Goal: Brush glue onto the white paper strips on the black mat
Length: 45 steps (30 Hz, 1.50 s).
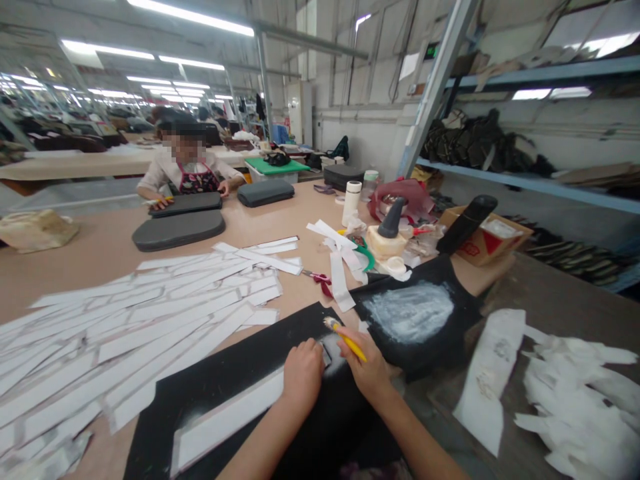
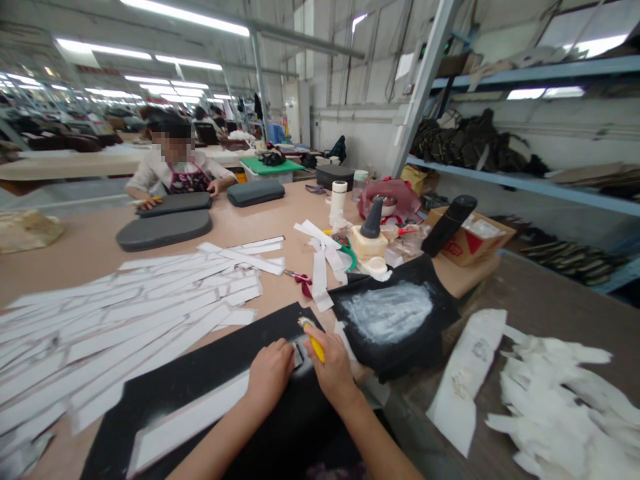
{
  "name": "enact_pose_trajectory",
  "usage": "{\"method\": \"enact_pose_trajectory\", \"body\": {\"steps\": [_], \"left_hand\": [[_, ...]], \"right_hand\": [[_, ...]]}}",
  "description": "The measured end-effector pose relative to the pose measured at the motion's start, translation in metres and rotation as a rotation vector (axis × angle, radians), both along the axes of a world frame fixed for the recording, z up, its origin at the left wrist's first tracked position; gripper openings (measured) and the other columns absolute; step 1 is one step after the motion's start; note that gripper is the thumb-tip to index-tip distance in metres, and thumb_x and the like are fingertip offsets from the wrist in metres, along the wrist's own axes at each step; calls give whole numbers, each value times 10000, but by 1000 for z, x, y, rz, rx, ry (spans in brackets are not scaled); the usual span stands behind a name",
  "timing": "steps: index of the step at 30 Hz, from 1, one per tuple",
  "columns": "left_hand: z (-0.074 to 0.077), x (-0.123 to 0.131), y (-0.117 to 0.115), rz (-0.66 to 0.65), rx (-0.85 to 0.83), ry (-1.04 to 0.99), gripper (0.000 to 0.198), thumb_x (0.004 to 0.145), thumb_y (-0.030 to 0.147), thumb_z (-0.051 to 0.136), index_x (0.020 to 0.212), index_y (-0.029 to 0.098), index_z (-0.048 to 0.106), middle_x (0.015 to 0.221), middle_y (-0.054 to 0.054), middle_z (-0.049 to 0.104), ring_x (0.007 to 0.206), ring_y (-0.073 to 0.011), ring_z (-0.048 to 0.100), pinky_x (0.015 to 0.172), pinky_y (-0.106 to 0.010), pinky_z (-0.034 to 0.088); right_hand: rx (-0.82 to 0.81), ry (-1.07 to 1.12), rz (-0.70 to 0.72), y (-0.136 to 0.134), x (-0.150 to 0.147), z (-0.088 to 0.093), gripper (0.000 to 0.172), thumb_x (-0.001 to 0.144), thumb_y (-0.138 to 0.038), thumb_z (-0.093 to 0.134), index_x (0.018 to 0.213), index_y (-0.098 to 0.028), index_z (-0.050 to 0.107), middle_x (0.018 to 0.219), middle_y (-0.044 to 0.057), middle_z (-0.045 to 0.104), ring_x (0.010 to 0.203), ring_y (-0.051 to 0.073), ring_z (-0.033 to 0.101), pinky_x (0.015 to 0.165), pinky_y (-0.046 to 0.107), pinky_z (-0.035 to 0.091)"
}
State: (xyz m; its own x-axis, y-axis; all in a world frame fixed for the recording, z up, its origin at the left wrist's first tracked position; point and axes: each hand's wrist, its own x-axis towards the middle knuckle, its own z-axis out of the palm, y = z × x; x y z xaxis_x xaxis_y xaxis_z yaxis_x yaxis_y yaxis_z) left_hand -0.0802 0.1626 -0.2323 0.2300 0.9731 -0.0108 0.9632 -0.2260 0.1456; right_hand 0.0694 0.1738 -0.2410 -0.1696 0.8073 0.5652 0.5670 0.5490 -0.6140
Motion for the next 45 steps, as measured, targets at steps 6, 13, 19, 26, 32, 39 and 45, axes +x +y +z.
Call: {"method": "enact_pose_trajectory", "body": {"steps": [6, 13, 19, 26, 32, 39, 45], "left_hand": [[0, 6, 1, -31, 2, 5, 245, 878, 149, 374, 836, 152, 615, 872, -70, 602, 860, -217, 555, 723, -341, 370], [0, 8, 1, -38, 10, -35, 270, 864, 115, 347, 827, 144, 613, 869, -79, 611, 849, -212, 556, 738, -353, 338], [0, -8, 5, 17, -24, -109, 242, 860, 183, 390, 789, 172, 622, 823, -40, 625, 794, -160, 579, 696, -287, 333], [-3, -14, 6, 46, -33, -200, 234, 846, 196, 416, 790, 191, 643, 821, -22, 646, 784, -150, 588, 699, -270, 336], [-8, -17, 3, 63, -17, -296, 226, 845, 198, 428, 795, 194, 648, 832, -18, 651, 785, -150, 585, 720, -276, 331], [-10, -21, -3, 117, -13, -459, 192, 815, 170, 463, 762, 194, 645, 814, -10, 646, 763, -153, 568, 742, -288, 331], [-21, -31, -2, 228, -40, -726, 137, 759, 184, 496, 721, 178, 627, 751, -7, 638, 724, -149, 558, 728, -280, 381]], "right_hand": [[-6, -25, 9, 0, -6, -9, 282, 905, -300, 428, 1133, -223, 576, 993, 61, 673, 808, 190, 622, 755, 353, 496], [-43, 7, 4, 1, -5, -6, 276, 901, -286, 431, 1135, -223, 565, 902, 52, 685, 767, 189, 627, 743, 348, 494], [-60, 6, 40, 0, -11, -13, 347, 867, -143, 365, 1152, -220, 545, 772, 27, 675, 736, 192, 611, 712, 342, 482], [-65, -23, 29, -1, -20, -25, 369, 809, -93, 366, 1107, -204, 552, 909, 59, 670, 791, 193, 607, 738, 338, 489], [-134, -73, -84, -1, -29, -34, 260, 772, -154, 499, 1024, -198, 552, 896, 59, 637, 830, 212, 603, 751, 346, 499], [-178, -70, -54, -2, -31, -39, 364, 694, -59, 452, 1012, -215, 538, 927, 43, 643, 873, 206, 612, 788, 345, 503], [-155, -173, -95, -2, -28, -42, 526, 597, 4, 397, 1069, -194, 520, 967, 65, 631, 903, 220, 605, 808, 365, 501]]}}
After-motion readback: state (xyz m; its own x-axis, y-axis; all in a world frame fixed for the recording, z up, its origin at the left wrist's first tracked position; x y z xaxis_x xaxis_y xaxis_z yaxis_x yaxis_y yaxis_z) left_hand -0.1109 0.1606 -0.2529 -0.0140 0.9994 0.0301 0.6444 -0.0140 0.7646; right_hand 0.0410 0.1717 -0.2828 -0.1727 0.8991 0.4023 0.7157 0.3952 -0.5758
